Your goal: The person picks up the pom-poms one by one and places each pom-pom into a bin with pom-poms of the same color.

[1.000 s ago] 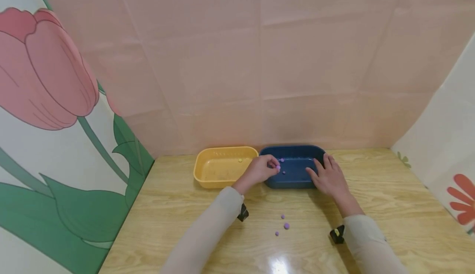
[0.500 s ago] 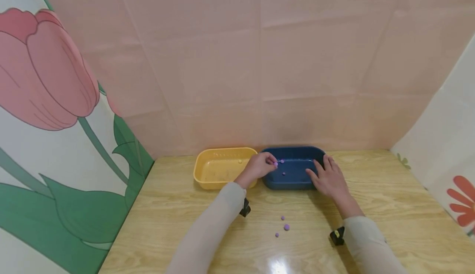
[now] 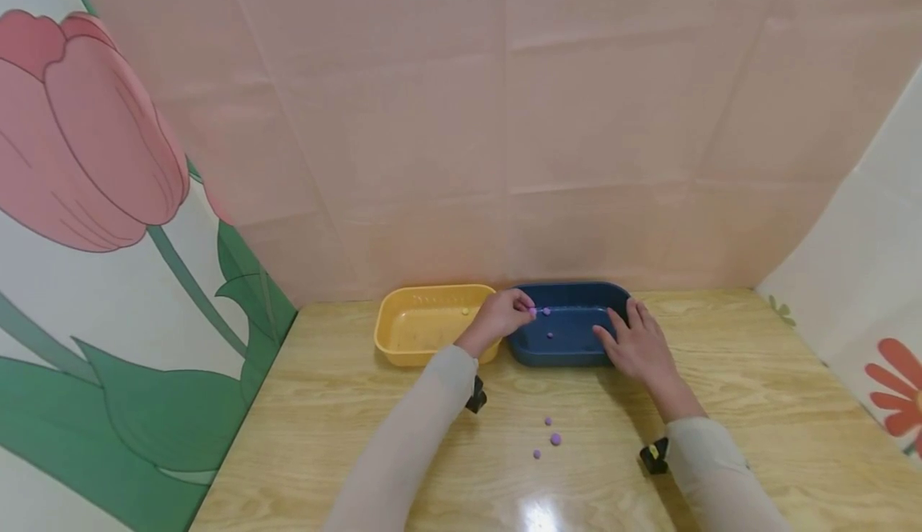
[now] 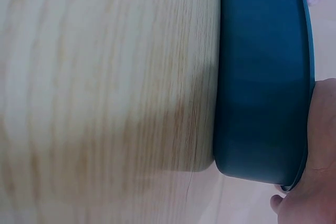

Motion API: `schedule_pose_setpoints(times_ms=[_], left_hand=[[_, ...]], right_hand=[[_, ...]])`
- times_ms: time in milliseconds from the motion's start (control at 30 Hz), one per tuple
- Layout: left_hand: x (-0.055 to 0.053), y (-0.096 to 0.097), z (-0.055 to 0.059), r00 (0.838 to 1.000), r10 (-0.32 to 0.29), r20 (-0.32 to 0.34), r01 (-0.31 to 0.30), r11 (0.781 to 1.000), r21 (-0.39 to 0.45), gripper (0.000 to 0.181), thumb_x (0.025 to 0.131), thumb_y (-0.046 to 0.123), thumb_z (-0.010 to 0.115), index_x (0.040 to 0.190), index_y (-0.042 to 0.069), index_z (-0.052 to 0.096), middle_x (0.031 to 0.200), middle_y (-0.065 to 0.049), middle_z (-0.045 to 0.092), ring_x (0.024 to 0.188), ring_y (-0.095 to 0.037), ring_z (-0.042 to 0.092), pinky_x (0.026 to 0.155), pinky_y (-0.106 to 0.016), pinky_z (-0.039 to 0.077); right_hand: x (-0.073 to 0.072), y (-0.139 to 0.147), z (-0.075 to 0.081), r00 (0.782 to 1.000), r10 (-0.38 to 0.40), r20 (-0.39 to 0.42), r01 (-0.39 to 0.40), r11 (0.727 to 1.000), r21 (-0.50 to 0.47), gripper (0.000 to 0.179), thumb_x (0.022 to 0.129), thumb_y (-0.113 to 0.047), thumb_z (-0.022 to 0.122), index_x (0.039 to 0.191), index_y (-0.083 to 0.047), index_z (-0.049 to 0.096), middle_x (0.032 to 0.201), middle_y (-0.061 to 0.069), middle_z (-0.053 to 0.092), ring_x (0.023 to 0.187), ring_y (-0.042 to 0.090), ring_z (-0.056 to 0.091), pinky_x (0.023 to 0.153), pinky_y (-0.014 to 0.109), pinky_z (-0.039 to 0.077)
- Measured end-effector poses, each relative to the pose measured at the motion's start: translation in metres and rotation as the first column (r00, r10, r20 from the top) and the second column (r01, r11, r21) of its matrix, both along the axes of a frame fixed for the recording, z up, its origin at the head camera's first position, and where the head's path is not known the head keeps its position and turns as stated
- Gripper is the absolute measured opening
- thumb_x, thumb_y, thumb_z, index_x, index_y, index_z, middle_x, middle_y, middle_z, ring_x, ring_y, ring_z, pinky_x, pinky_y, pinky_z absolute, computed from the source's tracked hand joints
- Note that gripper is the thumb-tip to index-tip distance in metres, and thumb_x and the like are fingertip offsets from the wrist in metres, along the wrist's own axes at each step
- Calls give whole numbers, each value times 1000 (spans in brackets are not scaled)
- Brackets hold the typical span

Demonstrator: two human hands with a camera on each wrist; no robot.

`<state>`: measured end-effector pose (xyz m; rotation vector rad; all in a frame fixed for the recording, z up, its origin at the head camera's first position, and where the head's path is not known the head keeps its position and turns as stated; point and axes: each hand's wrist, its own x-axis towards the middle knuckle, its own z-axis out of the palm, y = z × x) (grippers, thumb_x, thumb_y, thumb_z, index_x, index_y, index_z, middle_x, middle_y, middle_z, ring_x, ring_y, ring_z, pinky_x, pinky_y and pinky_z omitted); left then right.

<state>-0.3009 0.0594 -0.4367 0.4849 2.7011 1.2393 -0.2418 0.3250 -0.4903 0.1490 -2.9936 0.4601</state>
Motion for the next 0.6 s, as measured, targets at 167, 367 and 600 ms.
schedule_pose_setpoints(times_ms=[167, 367, 600], left_hand=[[-1, -1, 0, 1000, 3, 10, -3, 1000, -1, 24, 93, 19, 75, 113, 7, 72, 97, 0, 71, 90, -13, 64, 79, -23, 53], [2, -5, 0, 1000, -22, -2, 22, 1000, -12, 22, 95, 22, 73, 112, 8, 72, 95, 2, 68, 87, -12, 61, 77, -24, 52], [14, -10, 0, 997, -68, -29, 66, 997, -49, 10, 95, 25, 72, 102, 18, 71, 94, 7, 67, 84, -9, 59, 71, -23, 48]], right_hand=[[0, 1, 0, 1000, 2, 8, -2, 1000, -1, 77, 108, -54, 32, 153, 8, 34, 159, 41, 7, 149, 55, 6, 118, 66, 9], [-1, 1, 0, 1000, 0, 6, 0, 1000, 0, 79, 108, -56, 29, 153, 8, 34, 160, 41, 7, 149, 55, 5, 118, 66, 9], [0, -1, 2, 1000, -3, 8, 3, 1000, 10, 76, 108, -54, 32, 153, 8, 35, 159, 41, 9, 149, 54, 6, 119, 66, 10]])
